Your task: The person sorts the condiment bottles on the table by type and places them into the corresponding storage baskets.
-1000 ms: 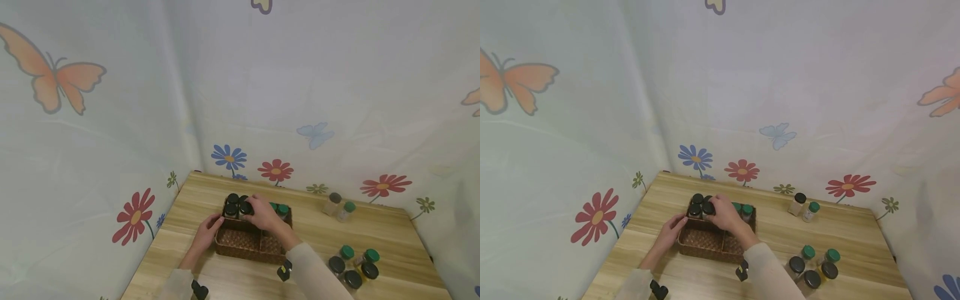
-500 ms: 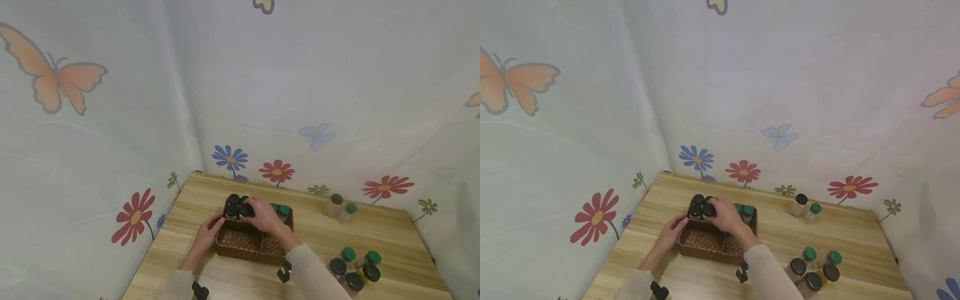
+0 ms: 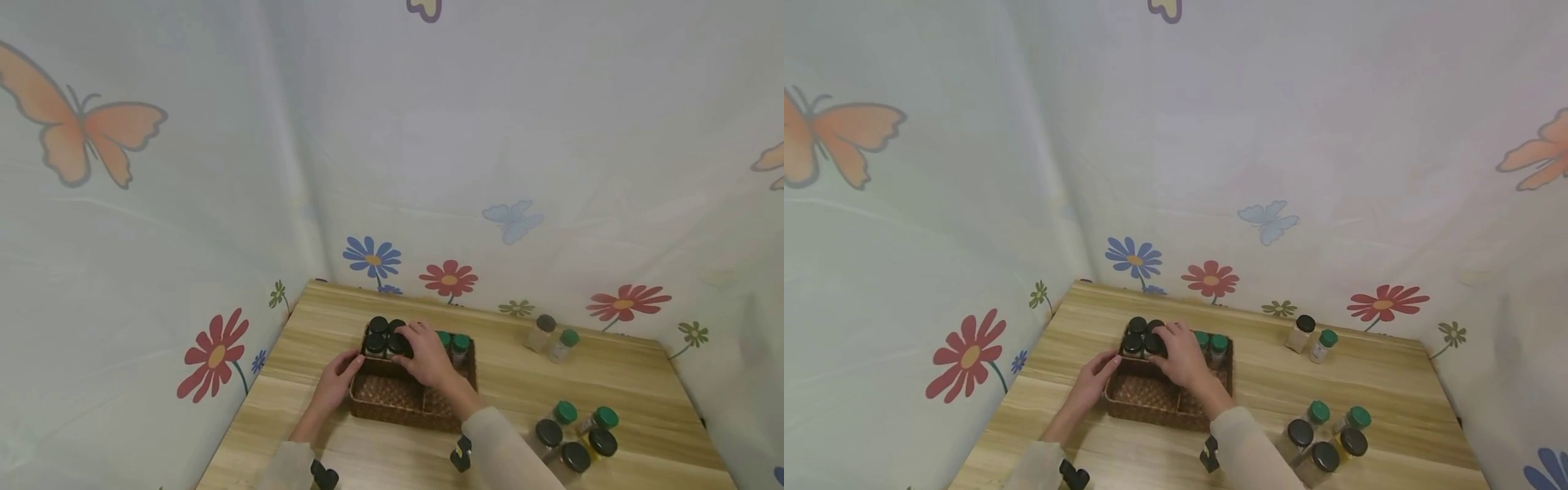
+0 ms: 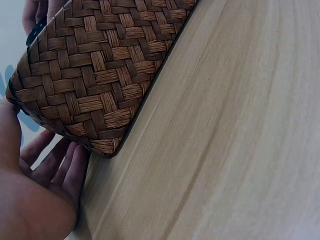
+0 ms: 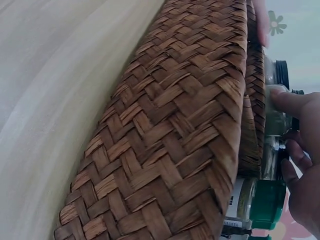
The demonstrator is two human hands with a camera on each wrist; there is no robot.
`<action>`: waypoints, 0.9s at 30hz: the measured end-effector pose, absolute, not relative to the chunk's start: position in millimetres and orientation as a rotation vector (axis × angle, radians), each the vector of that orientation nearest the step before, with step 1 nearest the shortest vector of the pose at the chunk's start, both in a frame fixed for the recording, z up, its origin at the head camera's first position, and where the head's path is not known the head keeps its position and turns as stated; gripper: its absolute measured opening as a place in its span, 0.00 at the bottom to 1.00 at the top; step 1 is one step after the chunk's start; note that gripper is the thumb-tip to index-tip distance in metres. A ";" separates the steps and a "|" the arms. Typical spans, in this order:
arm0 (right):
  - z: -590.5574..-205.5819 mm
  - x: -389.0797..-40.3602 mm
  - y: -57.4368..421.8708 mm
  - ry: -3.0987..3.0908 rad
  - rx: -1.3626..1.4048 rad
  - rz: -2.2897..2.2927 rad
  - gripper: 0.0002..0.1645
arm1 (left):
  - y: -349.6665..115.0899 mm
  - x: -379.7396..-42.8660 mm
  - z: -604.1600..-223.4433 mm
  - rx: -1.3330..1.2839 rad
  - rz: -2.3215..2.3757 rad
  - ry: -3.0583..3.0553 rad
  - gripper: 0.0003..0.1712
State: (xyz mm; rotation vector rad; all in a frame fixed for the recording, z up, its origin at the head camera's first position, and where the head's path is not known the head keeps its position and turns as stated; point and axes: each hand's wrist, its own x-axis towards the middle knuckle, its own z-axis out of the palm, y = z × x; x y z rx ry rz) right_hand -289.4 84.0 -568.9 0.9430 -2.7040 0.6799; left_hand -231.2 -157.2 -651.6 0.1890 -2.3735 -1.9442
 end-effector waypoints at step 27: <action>-539.3 -277.9 112.8 -2.730 0.917 0.959 0.22 | -157.2 -230.4 -652.1 0.191 -1.938 -2.377 0.35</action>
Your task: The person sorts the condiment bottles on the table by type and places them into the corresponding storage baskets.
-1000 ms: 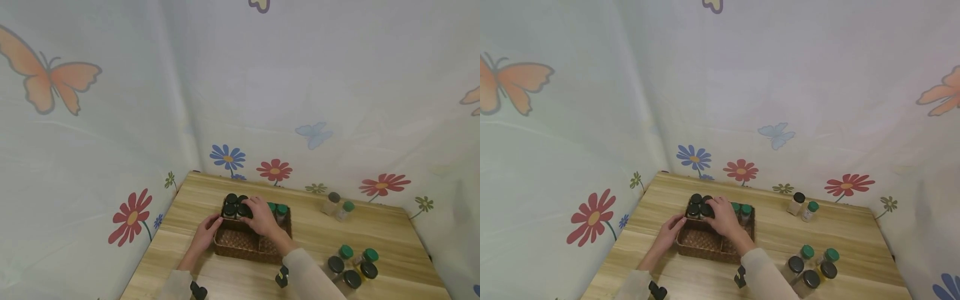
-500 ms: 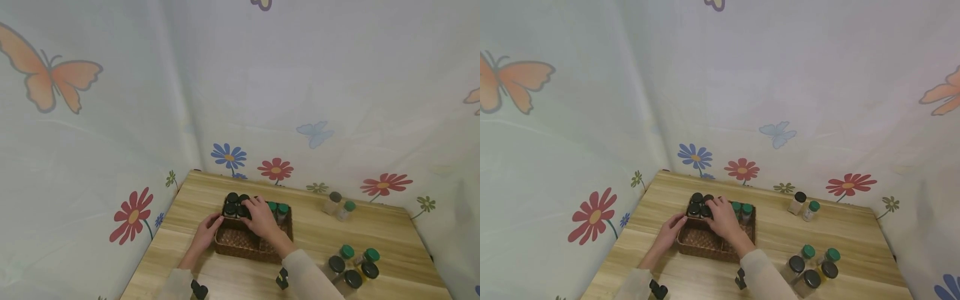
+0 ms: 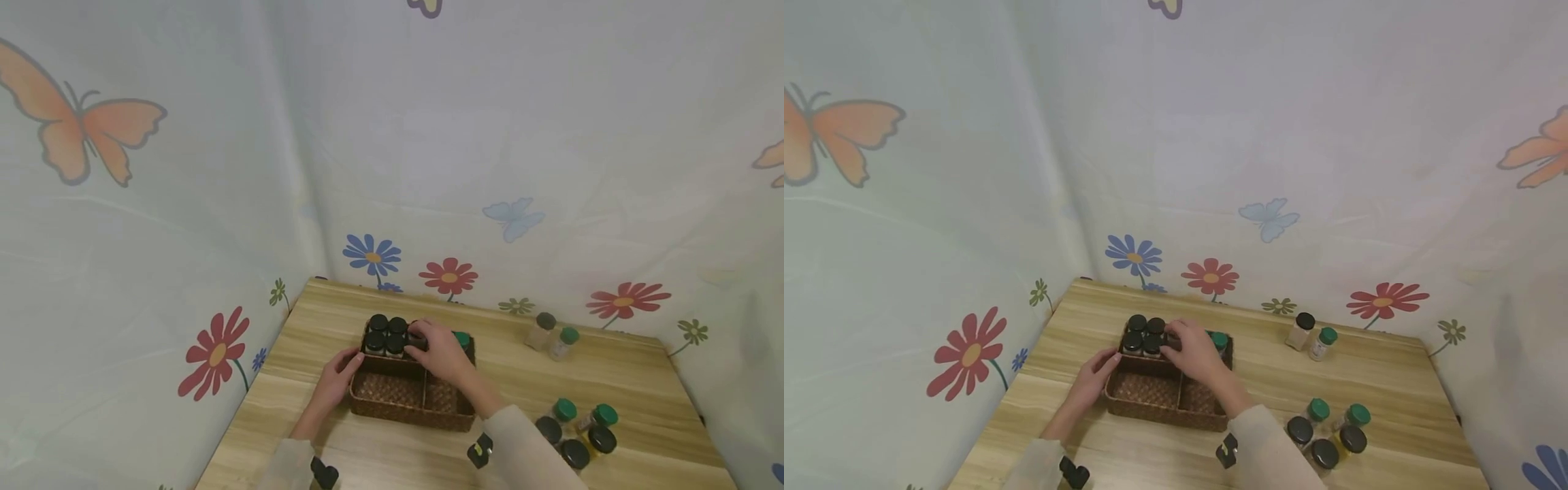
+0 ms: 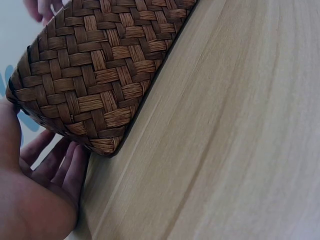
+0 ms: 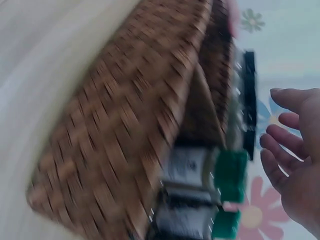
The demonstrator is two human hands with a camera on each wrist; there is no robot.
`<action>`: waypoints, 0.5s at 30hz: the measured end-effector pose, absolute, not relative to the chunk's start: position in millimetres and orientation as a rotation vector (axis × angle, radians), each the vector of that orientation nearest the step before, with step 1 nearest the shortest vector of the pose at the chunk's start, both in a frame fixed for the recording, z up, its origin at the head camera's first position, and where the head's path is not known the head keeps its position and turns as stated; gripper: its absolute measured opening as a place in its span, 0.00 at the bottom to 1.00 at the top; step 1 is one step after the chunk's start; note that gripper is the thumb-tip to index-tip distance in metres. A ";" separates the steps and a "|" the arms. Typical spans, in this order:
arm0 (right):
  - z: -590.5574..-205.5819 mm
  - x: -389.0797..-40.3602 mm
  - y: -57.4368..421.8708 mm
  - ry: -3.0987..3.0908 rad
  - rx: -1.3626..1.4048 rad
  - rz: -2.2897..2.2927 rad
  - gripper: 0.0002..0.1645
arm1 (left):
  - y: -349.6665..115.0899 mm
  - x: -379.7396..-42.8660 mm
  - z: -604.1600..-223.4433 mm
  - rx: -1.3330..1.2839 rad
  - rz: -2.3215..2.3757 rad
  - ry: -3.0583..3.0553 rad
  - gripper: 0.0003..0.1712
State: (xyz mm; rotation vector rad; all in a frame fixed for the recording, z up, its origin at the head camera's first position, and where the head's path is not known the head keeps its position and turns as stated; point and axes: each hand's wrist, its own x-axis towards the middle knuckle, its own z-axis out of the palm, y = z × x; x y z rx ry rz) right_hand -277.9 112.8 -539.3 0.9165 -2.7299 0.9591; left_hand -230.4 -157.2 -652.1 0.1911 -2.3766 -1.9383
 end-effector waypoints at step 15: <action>-494.9 -303.7 228.1 -2.747 0.688 1.055 0.22 | -158.3 -230.1 -646.6 0.216 -1.934 -2.400 0.36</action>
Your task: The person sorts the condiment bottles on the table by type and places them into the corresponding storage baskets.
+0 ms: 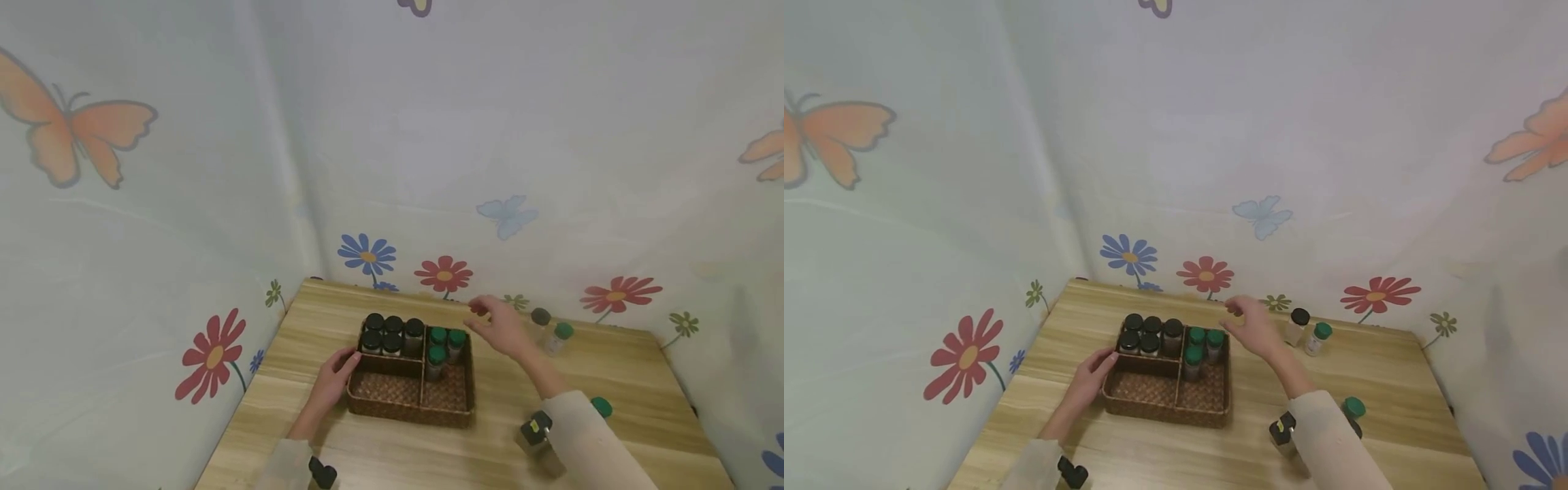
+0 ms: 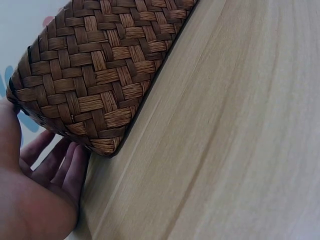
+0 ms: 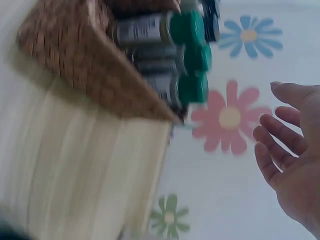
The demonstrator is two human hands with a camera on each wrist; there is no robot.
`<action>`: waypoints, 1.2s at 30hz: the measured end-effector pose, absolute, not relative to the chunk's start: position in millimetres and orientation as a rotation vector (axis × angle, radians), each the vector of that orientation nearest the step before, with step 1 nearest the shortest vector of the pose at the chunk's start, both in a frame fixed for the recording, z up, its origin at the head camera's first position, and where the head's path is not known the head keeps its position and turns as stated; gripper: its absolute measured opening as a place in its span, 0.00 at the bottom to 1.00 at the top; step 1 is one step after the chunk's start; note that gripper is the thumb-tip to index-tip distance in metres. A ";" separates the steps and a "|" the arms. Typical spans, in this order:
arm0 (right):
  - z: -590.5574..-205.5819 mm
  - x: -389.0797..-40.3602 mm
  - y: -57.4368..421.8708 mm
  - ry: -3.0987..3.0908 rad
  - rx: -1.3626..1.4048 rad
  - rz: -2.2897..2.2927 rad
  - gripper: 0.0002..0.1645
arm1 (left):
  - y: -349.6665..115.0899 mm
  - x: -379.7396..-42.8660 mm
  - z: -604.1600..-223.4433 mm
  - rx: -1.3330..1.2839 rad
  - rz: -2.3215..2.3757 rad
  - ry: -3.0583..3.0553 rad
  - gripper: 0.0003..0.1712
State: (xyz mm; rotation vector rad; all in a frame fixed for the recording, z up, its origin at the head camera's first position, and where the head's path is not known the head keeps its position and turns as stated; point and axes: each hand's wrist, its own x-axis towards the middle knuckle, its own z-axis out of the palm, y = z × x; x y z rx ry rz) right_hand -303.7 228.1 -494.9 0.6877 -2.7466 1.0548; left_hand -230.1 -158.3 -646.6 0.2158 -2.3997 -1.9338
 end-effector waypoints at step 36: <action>-508.5 -332.6 367.2 -3.104 0.351 0.800 0.50 | -158.8 -224.1 -640.2 0.219 -1.915 -2.402 0.35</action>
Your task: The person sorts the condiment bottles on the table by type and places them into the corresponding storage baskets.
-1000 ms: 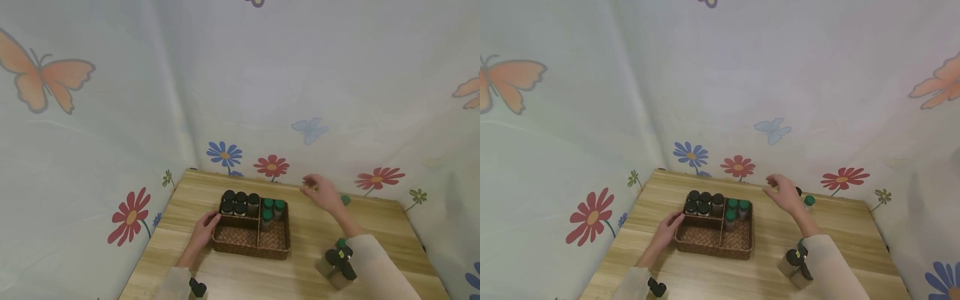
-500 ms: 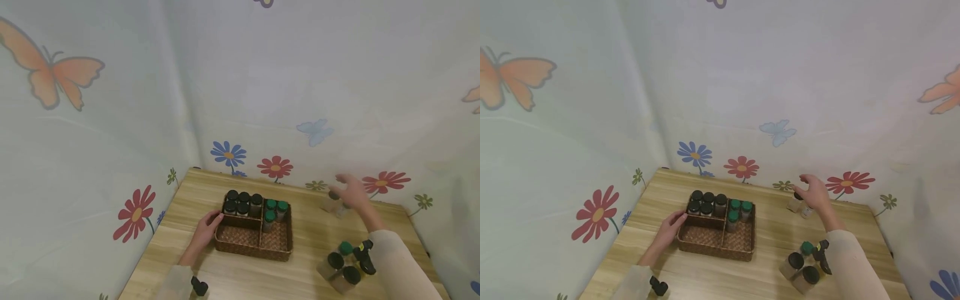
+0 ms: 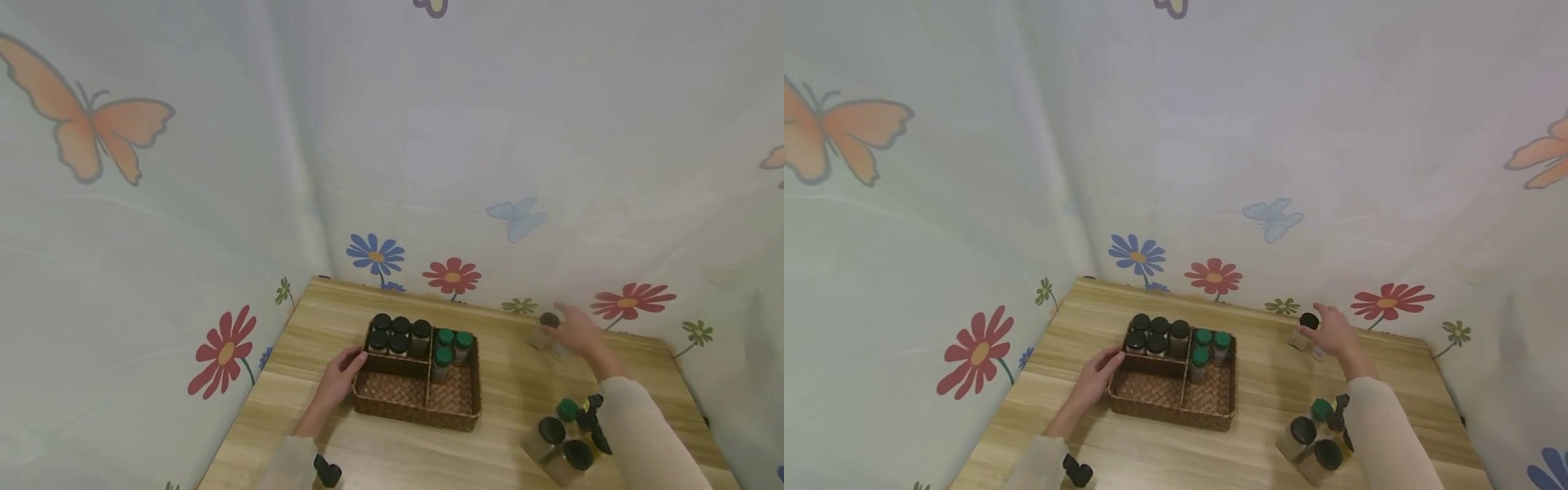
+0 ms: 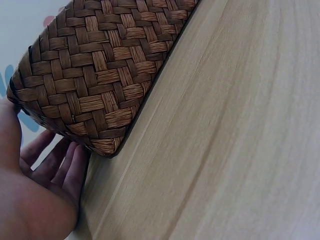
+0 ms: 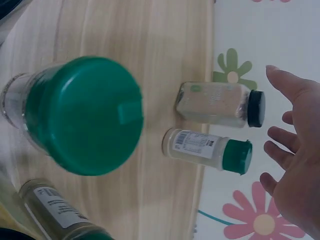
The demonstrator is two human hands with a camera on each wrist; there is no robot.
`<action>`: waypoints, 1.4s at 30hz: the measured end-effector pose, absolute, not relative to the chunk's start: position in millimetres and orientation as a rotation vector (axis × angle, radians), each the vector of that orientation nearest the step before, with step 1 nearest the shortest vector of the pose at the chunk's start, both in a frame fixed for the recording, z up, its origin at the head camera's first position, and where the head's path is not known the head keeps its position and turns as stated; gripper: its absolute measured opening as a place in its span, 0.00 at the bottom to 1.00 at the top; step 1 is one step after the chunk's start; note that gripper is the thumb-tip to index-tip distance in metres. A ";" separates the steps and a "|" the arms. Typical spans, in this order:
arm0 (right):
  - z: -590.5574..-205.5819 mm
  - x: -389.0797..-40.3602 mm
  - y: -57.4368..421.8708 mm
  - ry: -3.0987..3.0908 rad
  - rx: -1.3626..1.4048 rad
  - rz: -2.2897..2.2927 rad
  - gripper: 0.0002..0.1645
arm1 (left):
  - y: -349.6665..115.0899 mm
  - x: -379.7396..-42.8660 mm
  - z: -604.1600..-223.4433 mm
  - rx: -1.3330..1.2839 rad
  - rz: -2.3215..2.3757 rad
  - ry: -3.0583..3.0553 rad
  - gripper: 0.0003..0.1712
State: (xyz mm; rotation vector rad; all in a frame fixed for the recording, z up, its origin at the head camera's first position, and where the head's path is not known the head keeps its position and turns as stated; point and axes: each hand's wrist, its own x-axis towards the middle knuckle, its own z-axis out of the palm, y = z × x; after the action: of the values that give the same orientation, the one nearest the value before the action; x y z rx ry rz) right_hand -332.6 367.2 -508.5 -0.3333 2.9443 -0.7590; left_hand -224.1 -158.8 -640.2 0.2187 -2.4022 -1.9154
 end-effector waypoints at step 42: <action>-521.7 -326.7 350.9 3.146 -0.595 -0.435 0.20 | -157.3 -223.8 -640.4 0.210 -1.896 -2.394 0.34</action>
State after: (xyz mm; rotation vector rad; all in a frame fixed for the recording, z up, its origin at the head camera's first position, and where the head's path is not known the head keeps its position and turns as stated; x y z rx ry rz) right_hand -326.7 350.9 -521.7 -0.5945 3.1465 -0.4348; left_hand -223.8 -157.3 -640.4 0.2096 -2.3944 -1.8960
